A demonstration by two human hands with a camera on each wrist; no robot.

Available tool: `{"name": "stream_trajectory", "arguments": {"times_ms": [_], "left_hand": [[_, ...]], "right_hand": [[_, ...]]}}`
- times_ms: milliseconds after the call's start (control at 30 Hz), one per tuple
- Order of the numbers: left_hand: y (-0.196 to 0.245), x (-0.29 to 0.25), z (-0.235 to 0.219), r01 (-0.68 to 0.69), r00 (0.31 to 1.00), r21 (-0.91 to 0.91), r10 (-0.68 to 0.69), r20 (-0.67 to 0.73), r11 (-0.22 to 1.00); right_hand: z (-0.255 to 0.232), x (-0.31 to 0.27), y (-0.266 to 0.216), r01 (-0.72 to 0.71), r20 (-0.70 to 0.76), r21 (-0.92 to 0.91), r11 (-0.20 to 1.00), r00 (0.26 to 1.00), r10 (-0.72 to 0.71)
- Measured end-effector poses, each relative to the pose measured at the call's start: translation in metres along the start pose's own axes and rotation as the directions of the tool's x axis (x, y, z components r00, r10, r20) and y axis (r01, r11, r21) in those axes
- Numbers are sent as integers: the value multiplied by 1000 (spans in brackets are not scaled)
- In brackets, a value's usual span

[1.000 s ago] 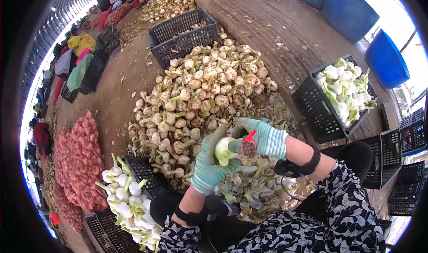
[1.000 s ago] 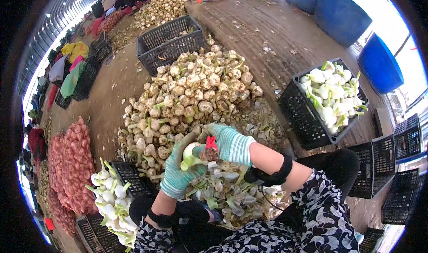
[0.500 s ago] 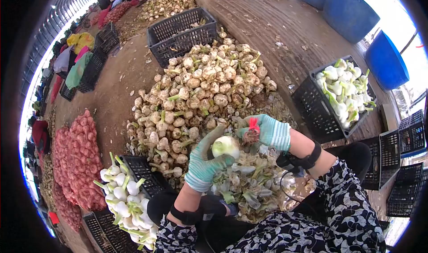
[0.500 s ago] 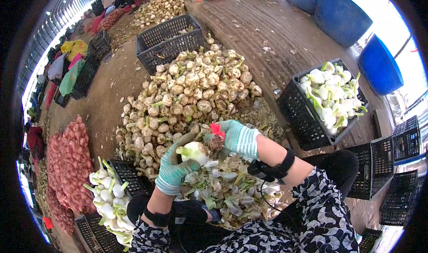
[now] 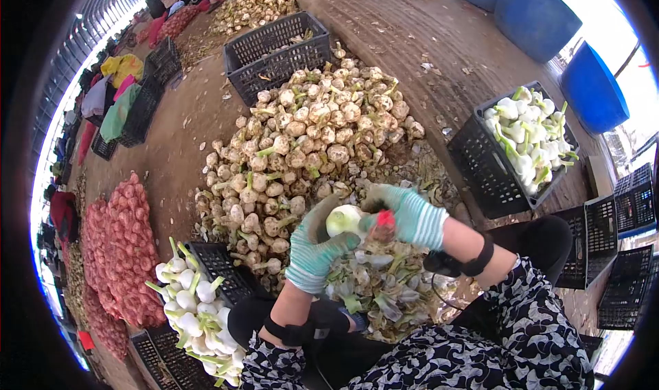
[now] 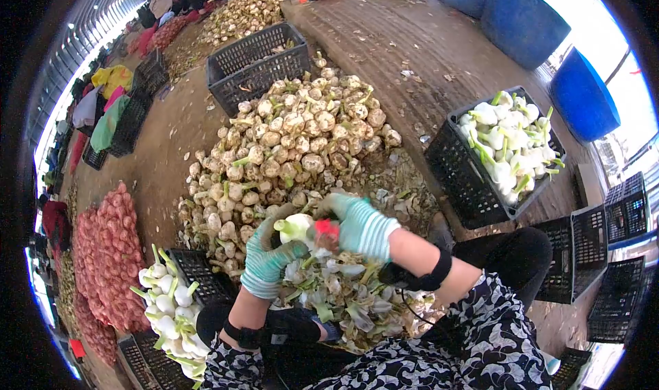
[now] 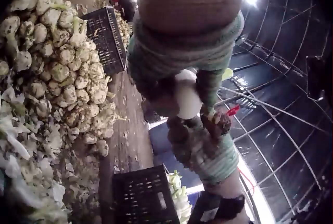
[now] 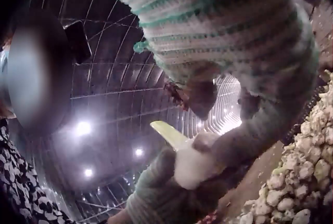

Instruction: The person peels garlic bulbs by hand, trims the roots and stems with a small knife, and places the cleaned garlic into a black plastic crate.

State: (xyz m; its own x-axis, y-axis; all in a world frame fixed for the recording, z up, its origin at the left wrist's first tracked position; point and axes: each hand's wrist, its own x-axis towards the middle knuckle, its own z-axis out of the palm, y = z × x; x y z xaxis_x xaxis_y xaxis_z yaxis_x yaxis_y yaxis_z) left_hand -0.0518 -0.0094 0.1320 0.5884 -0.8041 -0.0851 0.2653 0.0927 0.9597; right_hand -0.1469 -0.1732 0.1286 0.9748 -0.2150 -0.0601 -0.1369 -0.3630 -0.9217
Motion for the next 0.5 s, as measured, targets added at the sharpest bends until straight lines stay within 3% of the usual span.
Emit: {"name": "stream_trajectory", "arguments": {"times_ms": [33, 67, 133, 167, 200, 233, 267, 300, 367, 400, 467, 500], "left_hand": [[4, 0, 0, -17, 1000, 88, 16, 14, 996], [5, -2, 0, -16, 1000, 88, 14, 14, 996], [6, -5, -4, 115, 992, -70, -112, 52, 991], [5, -7, -5, 121, 992, -67, -118, 51, 990], [2, -6, -6, 129, 989, -140, -116, 94, 982], [2, -4, -7, 132, 985, -211, -104, 139, 968], [2, -1, -6, 126, 985, -211, -97, 142, 969], [1, 0, -5, 139, 983, -247, -102, 155, 959], [-3, 3, -6, 135, 975, -274, -79, 206, 952], [-10, 7, -9, 133, 976, -269, -78, 205, 954], [-23, 13, -13, 54, 997, -222, -40, 64, 974], [-9, 8, 0, 113, 994, -419, -107, 37, 901]], "right_hand": [[1, -8, -15, 110, -119, -148, 983, 985, -128], [0, -9, -16, 109, -119, -147, 983, 985, -127], [-1, -8, -15, 8, -73, 180, 984, 997, 5], [5, 6, 31, 151, -148, 160, 975, 981, -128], [-2, 7, 32, 3, -111, 390, 921, 993, 44], [-5, 9, 38, -202, 85, 841, 502, 966, 246], [-8, 12, 44, -334, 357, 934, -125, 890, 285], [-8, 11, 34, -337, 359, 933, -126, 888, 286], [-6, 12, 15, -263, 237, 870, 417, 965, 113], [-2, 13, 15, -260, 237, 871, 416, 965, 108], [13, 10, 19, -186, 190, 982, -43, 967, 172], [22, 4, -7, -73, 20, 983, 169, 955, 295]]}}
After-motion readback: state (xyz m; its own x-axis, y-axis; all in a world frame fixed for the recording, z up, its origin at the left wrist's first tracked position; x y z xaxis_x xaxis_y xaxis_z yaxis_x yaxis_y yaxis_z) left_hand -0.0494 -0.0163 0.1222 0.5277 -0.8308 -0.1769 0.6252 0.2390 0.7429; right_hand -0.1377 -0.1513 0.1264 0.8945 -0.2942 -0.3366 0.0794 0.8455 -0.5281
